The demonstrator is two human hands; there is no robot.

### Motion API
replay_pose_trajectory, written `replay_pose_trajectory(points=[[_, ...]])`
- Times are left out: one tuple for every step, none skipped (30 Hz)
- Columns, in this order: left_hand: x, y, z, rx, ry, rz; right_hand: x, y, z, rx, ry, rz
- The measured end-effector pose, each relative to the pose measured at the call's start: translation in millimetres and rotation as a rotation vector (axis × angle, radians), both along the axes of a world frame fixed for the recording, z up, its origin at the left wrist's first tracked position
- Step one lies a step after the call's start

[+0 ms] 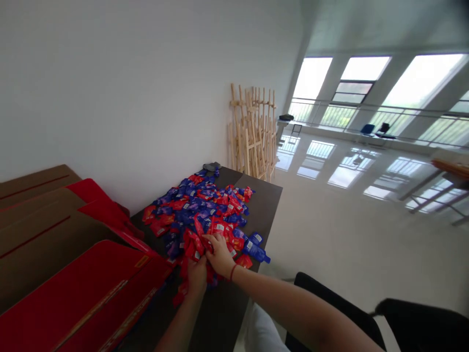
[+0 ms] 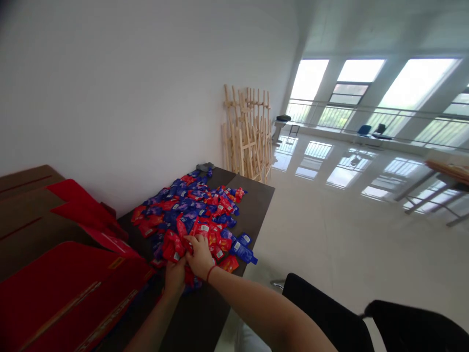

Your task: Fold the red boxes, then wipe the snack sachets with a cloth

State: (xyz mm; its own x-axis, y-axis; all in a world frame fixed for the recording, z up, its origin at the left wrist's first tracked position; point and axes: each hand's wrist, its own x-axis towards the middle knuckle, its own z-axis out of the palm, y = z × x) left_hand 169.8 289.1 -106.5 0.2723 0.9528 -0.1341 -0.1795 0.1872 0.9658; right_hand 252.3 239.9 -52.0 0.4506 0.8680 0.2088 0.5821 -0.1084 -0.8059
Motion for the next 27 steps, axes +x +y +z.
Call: replay_pose_trajectory(points=[[13.2,6.8,-3.2,-0.009,-0.021,0.018,13.9,9.2,-4.6,-0.003,-0.005,0.023],[26.6,13.7,-6.3,-0.019,-0.042,0.039,28.2,18.7,-9.1,-0.006,-0.009,0.05],[40.2,20.6,-9.2,-0.028,-0.06,0.064,42.7,28.5,-13.2,-0.008,-0.011,0.08],[53.6,27.4,-11.8,-0.034,-0.073,0.094,57.3,38.4,-16.9,-0.01,-0.012,0.114],[66.8,33.9,-14.0,-0.04,-0.082,0.124,71.9,48.3,-20.1,-0.013,-0.01,0.148],[79.4,40.1,-15.6,-0.044,-0.087,0.154,86.2,57.9,-22.7,-0.015,-0.008,0.185],[91.4,45.8,-16.7,-0.047,-0.088,0.182,100.0,67.1,-24.7,-0.017,-0.005,0.223],[102.5,51.1,-17.0,-0.048,-0.085,0.208,113.1,75.7,-26.3,-0.019,-0.002,0.262],[112.6,55.9,-16.8,-0.048,-0.078,0.231,125.4,83.7,-27.5,-0.02,0.001,0.301],[121.7,60.3,-16.1,-0.047,-0.068,0.253,136.7,91.2,-28.4,-0.022,0.004,0.338],[129.9,64.4,-15.0,-0.045,-0.056,0.272,147.0,98.3,-29.4,-0.025,0.007,0.375],[137.1,68.4,-13.8,-0.042,-0.042,0.291,156.2,104.9,-30.5,-0.027,0.009,0.411],[143.3,72.4,-12.5,-0.036,-0.027,0.31,164.3,111.3,-31.8,-0.028,0.01,0.446],[148.7,76.4,-11.5,-0.027,-0.011,0.33,171.3,117.5,-33.4,-0.029,0.011,0.481],[153.2,80.7,-10.6,-0.015,0.006,0.35,177.1,123.7,-35.2,-0.028,0.011,0.515],[157.0,85.3,-9.8,0.0,0.025,0.369,181.9,129.9,-37.1,-0.026,0.01,0.547],[160.1,90.4,-9.3,0.016,0.045,0.385,185.8,136.4,-39.0,-0.023,0.009,0.576],[162.6,96.3,-8.8,0.034,0.067,0.396,188.9,143.4,-40.6,-0.018,0.006,0.601],[164.5,103.0,-8.3,0.051,0.09,0.403,191.3,151.0,-42.0,-0.011,0.003,0.623],[165.9,110.6,-8.0,0.068,0.113,0.404,193.3,159.5,-43.0,-0.004,-0.001,0.642],[166.7,119.4,-7.7,0.084,0.137,0.403,195.1,169.0,-43.5,0.004,-0.007,0.659],[167.0,129.3,-7.7,0.099,0.162,0.4,196.8,179.6,-43.8,0.011,-0.015,0.674],[166.6,140.3,-7.8,0.112,0.189,0.395,198.6,191.2,-43.7,0.017,-0.024,0.69],[165.5,152.3,-8.1,0.122,0.218,0.388,200.8,203.6,-43.5,0.022,-0.035,0.706],[163.7,165.1,-8.6,0.131,0.249,0.379,203.3,216.4,-43.0,0.025,-0.048,0.725],[161.2,178.1,-9.1,0.137,0.283,0.371,206.3,229.0,-42.3,0.025,-0.063,0.745],[158.0,190.9,-9.4,0.143,0.32,0.363,209.7,240.6,-41.3,0.022,-0.08,0.768]])
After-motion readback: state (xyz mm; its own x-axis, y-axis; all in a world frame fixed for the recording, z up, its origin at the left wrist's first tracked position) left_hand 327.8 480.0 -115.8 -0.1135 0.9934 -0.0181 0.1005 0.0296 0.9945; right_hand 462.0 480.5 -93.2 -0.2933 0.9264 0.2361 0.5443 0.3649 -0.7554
